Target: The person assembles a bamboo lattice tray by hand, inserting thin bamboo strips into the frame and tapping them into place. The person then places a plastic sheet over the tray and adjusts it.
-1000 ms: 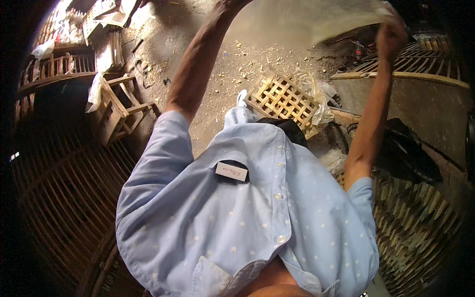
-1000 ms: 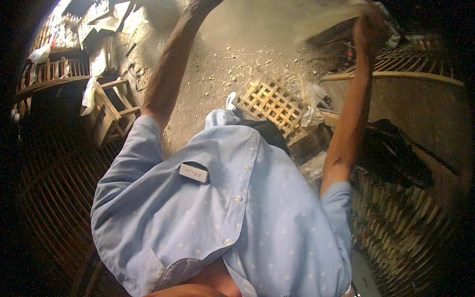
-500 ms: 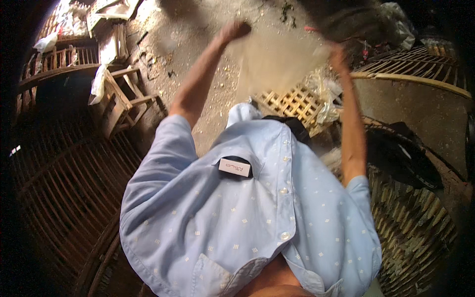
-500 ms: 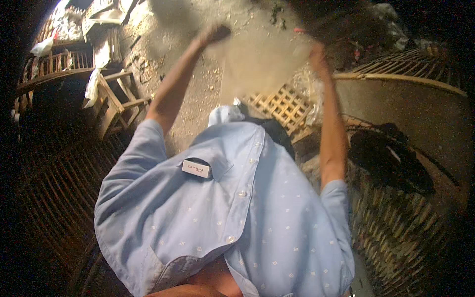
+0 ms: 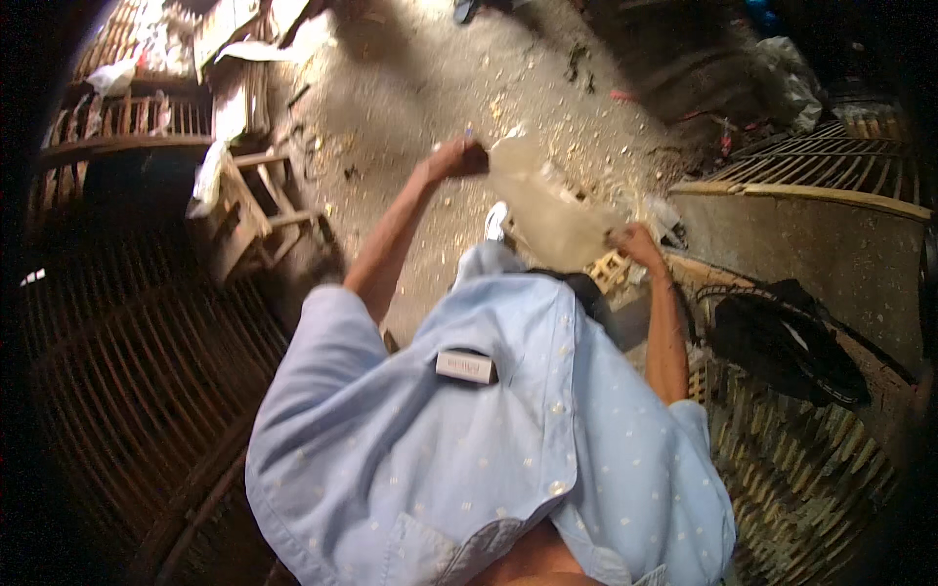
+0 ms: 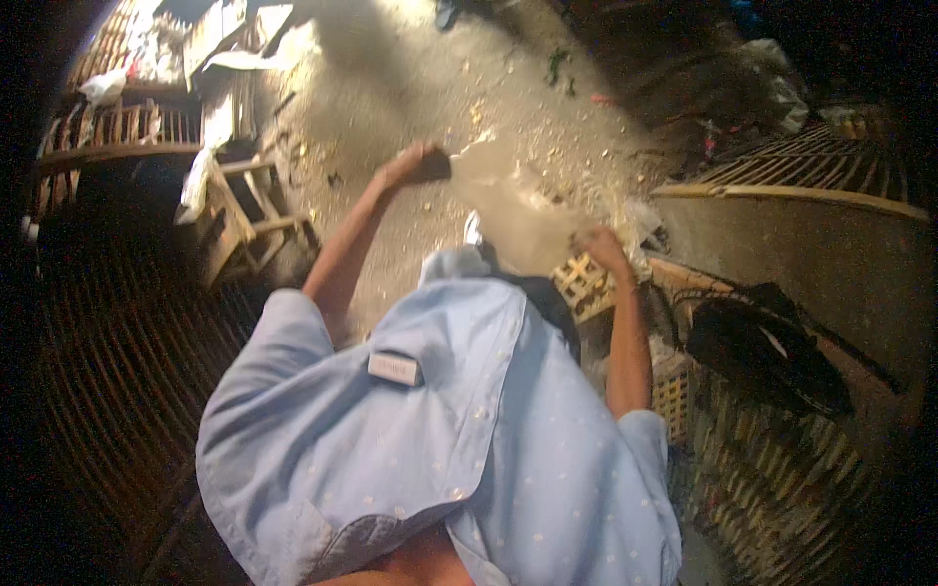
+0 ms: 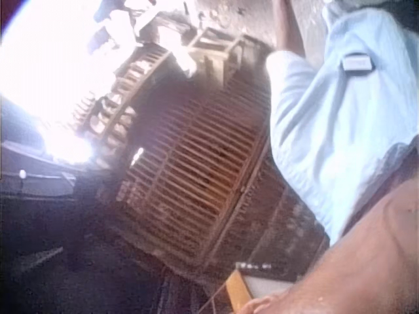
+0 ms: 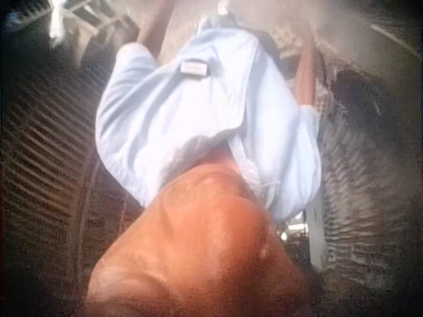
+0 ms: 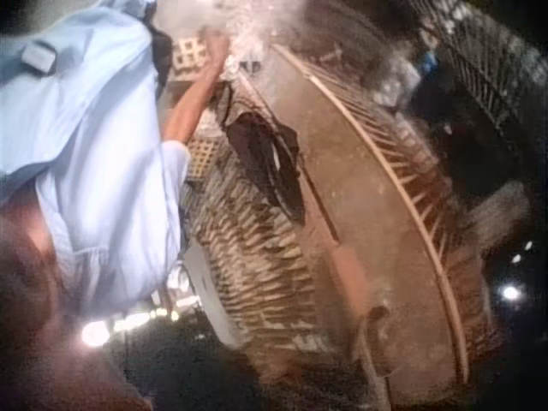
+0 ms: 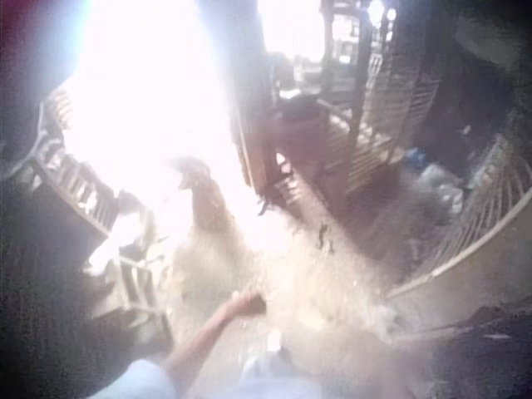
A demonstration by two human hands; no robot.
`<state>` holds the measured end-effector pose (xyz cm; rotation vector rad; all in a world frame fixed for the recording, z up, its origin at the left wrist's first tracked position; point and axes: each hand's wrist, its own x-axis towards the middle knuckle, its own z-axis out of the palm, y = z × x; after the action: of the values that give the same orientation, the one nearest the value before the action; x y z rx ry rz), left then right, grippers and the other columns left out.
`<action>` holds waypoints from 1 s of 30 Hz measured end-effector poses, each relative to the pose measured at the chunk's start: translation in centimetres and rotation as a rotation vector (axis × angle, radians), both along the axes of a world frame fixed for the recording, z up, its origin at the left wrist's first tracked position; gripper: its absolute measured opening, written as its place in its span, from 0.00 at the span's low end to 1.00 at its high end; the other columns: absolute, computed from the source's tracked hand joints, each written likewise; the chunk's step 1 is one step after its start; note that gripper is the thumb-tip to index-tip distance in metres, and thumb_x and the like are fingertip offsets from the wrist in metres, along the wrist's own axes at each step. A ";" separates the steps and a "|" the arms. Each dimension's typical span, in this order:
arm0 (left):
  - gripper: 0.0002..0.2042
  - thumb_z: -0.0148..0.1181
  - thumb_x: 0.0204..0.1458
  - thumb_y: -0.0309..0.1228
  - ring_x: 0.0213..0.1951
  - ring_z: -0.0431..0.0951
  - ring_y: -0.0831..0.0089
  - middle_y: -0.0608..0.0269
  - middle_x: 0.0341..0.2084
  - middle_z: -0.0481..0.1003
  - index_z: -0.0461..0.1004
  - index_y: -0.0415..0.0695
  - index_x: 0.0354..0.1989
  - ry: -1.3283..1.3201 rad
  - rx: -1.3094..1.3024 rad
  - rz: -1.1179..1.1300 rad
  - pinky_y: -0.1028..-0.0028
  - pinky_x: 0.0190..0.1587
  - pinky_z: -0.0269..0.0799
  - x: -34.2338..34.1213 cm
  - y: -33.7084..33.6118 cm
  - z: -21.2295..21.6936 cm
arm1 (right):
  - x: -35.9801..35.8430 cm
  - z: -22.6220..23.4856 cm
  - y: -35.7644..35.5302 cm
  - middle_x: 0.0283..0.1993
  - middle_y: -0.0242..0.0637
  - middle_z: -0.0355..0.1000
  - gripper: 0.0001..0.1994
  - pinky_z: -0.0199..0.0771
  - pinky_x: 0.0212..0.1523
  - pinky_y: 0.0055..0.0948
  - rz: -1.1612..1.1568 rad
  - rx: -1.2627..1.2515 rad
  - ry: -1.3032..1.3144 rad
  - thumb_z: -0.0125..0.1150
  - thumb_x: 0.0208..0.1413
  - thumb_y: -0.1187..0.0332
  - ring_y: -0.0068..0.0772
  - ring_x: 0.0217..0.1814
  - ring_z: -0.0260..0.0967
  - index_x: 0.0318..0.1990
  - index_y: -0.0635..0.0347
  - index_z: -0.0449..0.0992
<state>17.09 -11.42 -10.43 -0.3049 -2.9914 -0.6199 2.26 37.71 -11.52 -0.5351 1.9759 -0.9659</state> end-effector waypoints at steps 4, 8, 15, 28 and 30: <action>0.12 0.64 0.48 0.36 0.28 0.79 0.70 0.59 0.28 0.81 0.82 0.40 0.36 -0.220 0.488 0.145 0.69 0.34 0.75 -1.9 2.9 11.2 | -5.8 8.1 -0.2 0.36 0.39 0.78 0.20 0.73 0.39 0.36 -0.016 0.289 -0.021 0.72 0.47 0.58 0.32 0.37 0.74 0.39 0.66 0.80; 0.10 0.63 0.49 0.35 0.25 0.79 0.76 0.61 0.22 0.80 0.83 0.44 0.34 -0.169 0.468 0.018 0.70 0.32 0.75 -6.7 3.7 17.1 | -6.5 20.6 -3.6 0.57 0.53 0.73 0.37 0.70 0.59 0.39 0.241 0.431 0.432 0.76 0.44 0.52 0.44 0.59 0.72 0.58 0.67 0.72; 0.23 0.68 0.46 0.48 0.40 0.79 0.67 0.58 0.38 0.80 0.79 0.46 0.46 0.115 0.659 0.008 0.66 0.43 0.74 -11.0 10.3 26.1 | -6.2 22.1 -16.7 0.43 0.39 0.78 0.29 0.78 0.45 0.33 0.080 -0.520 0.115 0.71 0.50 0.47 0.31 0.43 0.78 0.51 0.64 0.78; 0.09 0.63 0.47 0.27 0.36 0.78 0.59 0.57 0.33 0.77 0.76 0.42 0.37 0.757 -0.178 0.367 0.65 0.41 0.74 -18.6 5.1 25.7 | -15.6 29.2 -7.7 0.24 0.30 0.76 0.18 0.67 0.25 0.24 -0.436 -0.480 1.269 0.62 0.61 0.56 0.19 0.21 0.66 0.28 0.63 0.80; 0.11 0.66 0.43 0.26 0.36 0.77 0.57 0.55 0.31 0.75 0.75 0.40 0.37 1.098 -0.093 0.410 0.63 0.41 0.74 -10.0 7.5 35.3 | -9.5 36.1 -12.1 0.24 0.30 0.76 0.17 0.69 0.25 0.26 -0.548 -0.617 1.242 0.60 0.62 0.58 0.20 0.21 0.67 0.30 0.64 0.79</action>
<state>7.06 -3.90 24.90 -0.0008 -1.9251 -0.1572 -7.21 25.66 24.62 -1.1617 2.9855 -1.9129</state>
